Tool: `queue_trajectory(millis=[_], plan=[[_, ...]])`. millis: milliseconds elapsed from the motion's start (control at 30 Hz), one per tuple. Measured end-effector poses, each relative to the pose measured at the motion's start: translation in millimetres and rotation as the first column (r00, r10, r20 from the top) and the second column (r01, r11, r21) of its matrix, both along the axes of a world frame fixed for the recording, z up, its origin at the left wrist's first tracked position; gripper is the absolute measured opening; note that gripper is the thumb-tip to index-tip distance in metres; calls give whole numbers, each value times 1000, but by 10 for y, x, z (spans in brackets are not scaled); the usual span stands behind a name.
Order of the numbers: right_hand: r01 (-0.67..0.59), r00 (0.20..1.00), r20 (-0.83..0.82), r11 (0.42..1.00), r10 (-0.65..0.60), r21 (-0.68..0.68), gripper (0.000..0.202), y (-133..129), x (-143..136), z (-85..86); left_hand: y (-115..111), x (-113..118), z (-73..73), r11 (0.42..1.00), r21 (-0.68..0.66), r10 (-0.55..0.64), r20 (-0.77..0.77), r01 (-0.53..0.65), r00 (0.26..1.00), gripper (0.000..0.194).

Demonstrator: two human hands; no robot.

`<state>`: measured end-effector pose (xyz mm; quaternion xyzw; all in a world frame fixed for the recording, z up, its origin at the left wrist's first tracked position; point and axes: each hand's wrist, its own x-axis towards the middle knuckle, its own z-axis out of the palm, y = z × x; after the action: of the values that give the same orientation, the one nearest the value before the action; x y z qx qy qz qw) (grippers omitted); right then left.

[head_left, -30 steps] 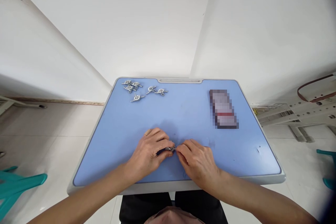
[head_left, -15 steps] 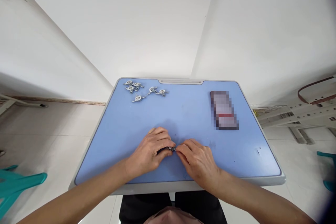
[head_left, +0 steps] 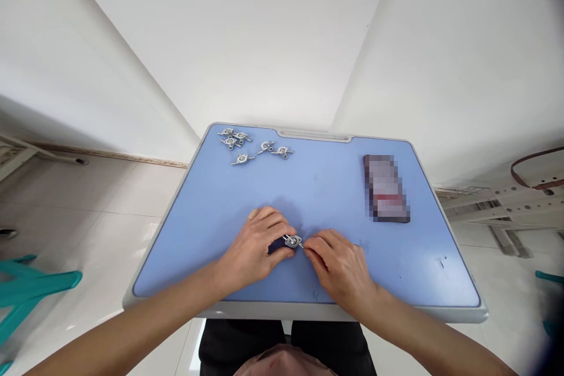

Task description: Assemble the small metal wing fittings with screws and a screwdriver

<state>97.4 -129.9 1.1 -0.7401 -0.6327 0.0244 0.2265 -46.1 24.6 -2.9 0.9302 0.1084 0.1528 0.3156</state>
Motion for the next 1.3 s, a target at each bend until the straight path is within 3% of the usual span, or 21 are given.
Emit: queue_trajectory(millis=[300, 467, 633, 733, 867, 1100, 1300], plan=[[71, 995, 80, 993, -63, -92, 19, 54, 48, 52, -46, 42, 20, 999, 34, 24, 25, -25, 999, 17], [33, 997, -61, 998, -36, -48, 20, 14, 118, 92, -92, 52, 30, 997, 66, 29, 39, -32, 999, 9], [112, 895, -441, 990, -62, 88, 21, -39, 247, 416, -106, 43, 21, 998, 43, 36, 53, -39, 998, 19], [155, 877, -478, 970, -48, 187, 16, -50, 267, 631, -109, 44, 10, 998, 23, 58, 65, -60, 996, 28], [178, 856, -511, 971, -74, 157, 10, -39, 186, 729, -110, 46, 6, 996, 0, 90, 73, -90, 993, 12], [-19, 964, -261, 990, 56, 142, 5, 42, 48, 684, -107, 50, 7, 997, 13, 70, 90, -72, 993, 2], [-128, 985, -100, 986, 139, 109, 9, 97, 64, 705, -102, 61, -3, 997, 18, 73, 84, -74, 994, 4]])
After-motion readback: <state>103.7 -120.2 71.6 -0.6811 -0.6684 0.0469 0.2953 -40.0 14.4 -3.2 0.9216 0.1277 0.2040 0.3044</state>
